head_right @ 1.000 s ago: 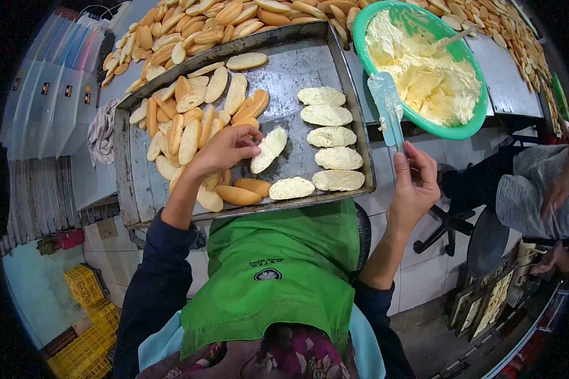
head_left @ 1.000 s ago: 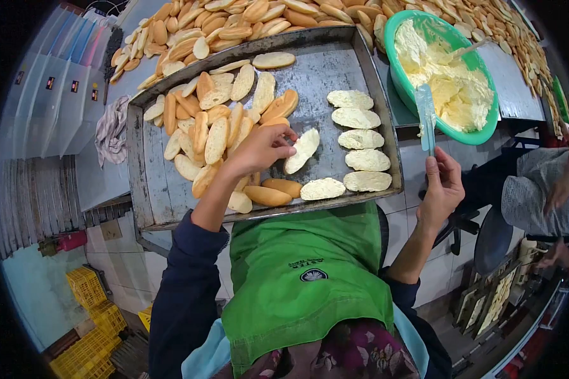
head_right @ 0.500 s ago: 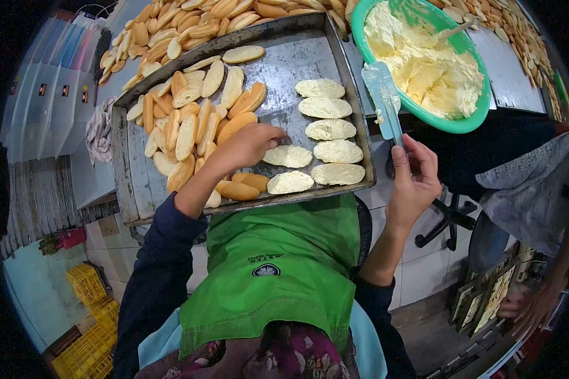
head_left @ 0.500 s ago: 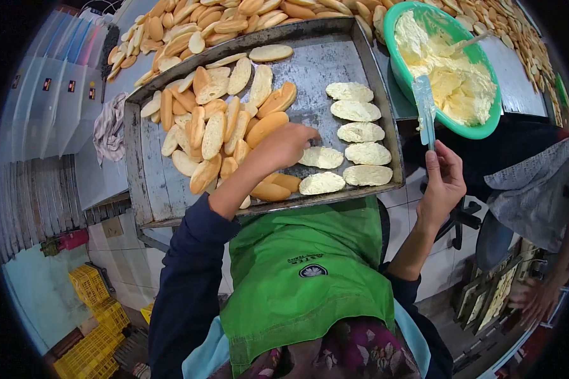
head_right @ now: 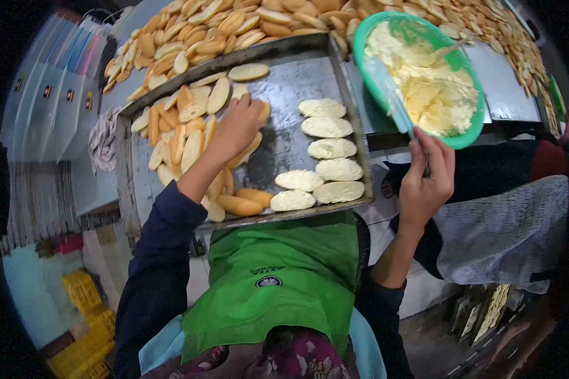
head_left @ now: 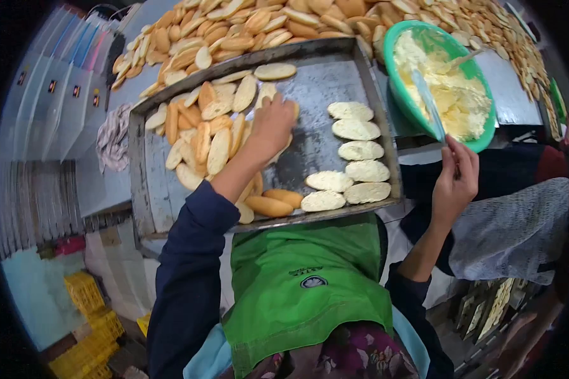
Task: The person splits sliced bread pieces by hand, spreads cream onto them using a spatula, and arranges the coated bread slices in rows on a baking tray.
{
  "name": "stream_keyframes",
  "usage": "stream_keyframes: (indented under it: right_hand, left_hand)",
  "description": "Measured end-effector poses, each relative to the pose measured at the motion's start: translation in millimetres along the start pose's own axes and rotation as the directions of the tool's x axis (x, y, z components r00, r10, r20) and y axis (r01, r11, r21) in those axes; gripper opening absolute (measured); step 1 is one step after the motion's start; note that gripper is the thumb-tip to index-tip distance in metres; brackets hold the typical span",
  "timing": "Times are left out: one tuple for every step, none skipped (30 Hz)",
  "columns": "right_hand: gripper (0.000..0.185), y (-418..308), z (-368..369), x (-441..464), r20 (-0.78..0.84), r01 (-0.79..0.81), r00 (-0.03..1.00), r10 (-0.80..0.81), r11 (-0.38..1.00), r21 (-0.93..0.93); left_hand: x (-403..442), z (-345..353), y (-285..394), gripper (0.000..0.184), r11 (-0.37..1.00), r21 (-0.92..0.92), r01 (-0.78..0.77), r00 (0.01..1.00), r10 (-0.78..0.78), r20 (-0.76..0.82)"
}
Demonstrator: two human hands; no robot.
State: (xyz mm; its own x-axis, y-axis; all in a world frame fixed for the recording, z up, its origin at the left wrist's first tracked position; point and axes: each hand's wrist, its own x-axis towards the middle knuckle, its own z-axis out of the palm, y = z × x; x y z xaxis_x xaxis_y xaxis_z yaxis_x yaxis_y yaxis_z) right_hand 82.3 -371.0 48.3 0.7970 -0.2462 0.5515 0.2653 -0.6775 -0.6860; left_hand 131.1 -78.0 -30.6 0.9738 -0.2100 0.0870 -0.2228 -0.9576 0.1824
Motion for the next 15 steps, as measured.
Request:
stream_keyframes:
  right_hand:
    - [0.018, -0.4, -4.0, 13.8, -0.038, 0.116, 0.991, -0.126, 0.973, -0.199]
    - [0.014, -3.8, -9.1, 27.4, -0.032, 0.077, 0.995, -0.089, 0.959, -0.272]
    - [0.014, -5.3, -14.0, 39.9, -0.053, 0.072, 0.994, -0.091, 0.954, -0.291]
    - [0.013, -6.2, -17.9, 51.2, 0.02, 0.011, 1.0, -0.002, 0.879, -0.477]
    - [0.014, -5.1, -19.0, 60.6, 0.074, -0.034, 0.992, 0.106, 0.765, -0.644]
    - [0.014, -2.9, -17.2, 69.3, 0.057, -0.044, 0.993, 0.106, 0.758, -0.65]
    - [0.014, -0.8, -13.8, 78.7, 0.044, -0.051, 0.993, 0.111, 0.728, -0.683]
    - [0.015, 1.3, -9.6, 88.8, 0.036, -0.055, 0.993, 0.116, 0.698, -0.714]
    - [0.015, 4.1, -4.9, 99.1, 0.032, -0.058, 0.992, 0.121, 0.666, -0.744]
    - [0.015, 11.6, 1.6, 110.8, 0.028, -0.06, 0.992, 0.121, 0.663, -0.746]
    - [0.015, 23.2, 9.4, 122.5, 0.096, -0.024, 0.982, 0.162, 0.614, -0.789]
    - [0.014, 32.1, 15.3, 129.0, 0.16, 0.017, 0.965, 0.205, 0.565, -0.825]
    - [0.014, 39.8, 20.3, 130.3, 0.155, 0.013, 0.967, 0.204, 0.564, -0.825]
    - [0.013, 43.9, 25.8, 131.6, 0.299, 0.158, 0.94, 0.162, 0.57, -0.806]
    - [0.013, 47.6, 28.5, 132.7, 0.439, 0.301, 0.89, 0.121, 0.569, -0.765]
  left_hand:
    - [3.7, 2.1, -2.4, 0.019, 1.0, -0.009, -0.027, 0.999, 0.027, -0.016]
    - [2.3, 4.3, -3.1, 0.023, 0.994, -0.012, -0.113, 0.993, 0.113, -0.021]
    - [1.3, 2.9, -0.7, 0.026, 0.98, -0.013, -0.196, 0.98, 0.196, -0.025]
    - [1.4, 1.0, 2.6, 0.032, 0.967, -0.068, -0.244, 0.97, 0.242, -0.034]
    - [0.6, 0.3, 4.5, 0.032, 0.962, -0.071, -0.264, 0.964, 0.262, -0.041]
    - [-0.2, 0.1, 4.7, 0.033, 0.955, -0.093, -0.282, 0.959, 0.277, -0.06]
    - [-0.3, -0.2, 4.0, 0.033, 0.948, -0.112, -0.297, 0.954, 0.289, -0.08]
    - [-0.7, -0.5, 2.8, 0.035, 0.954, -0.115, -0.278, 0.96, 0.271, -0.073]
    - [0.2, 0.8, -0.3, 0.035, 0.951, -0.116, -0.285, 0.958, 0.277, -0.077]
    - [0.0, 2.7, -3.8, 0.04, 0.957, -0.159, -0.244, 0.97, 0.244, -0.021]
    - [0.0, 3.4, -4.9, 0.045, 0.96, -0.198, -0.2, 0.977, 0.211, 0.037]
    - [-0.4, 1.3, -2.8, 0.045, 0.959, -0.198, -0.203, 0.976, 0.214, 0.034]
    - [-0.7, -2.9, -0.3, 0.046, 0.965, -0.197, -0.171, 0.979, 0.189, 0.079]
    - [0.7, -6.4, 1.0, 0.048, 0.971, -0.192, -0.139, 0.979, 0.164, 0.12]
    - [1.1, -7.9, 1.7, 0.048, 0.971, -0.191, -0.143, 0.98, 0.166, 0.113]
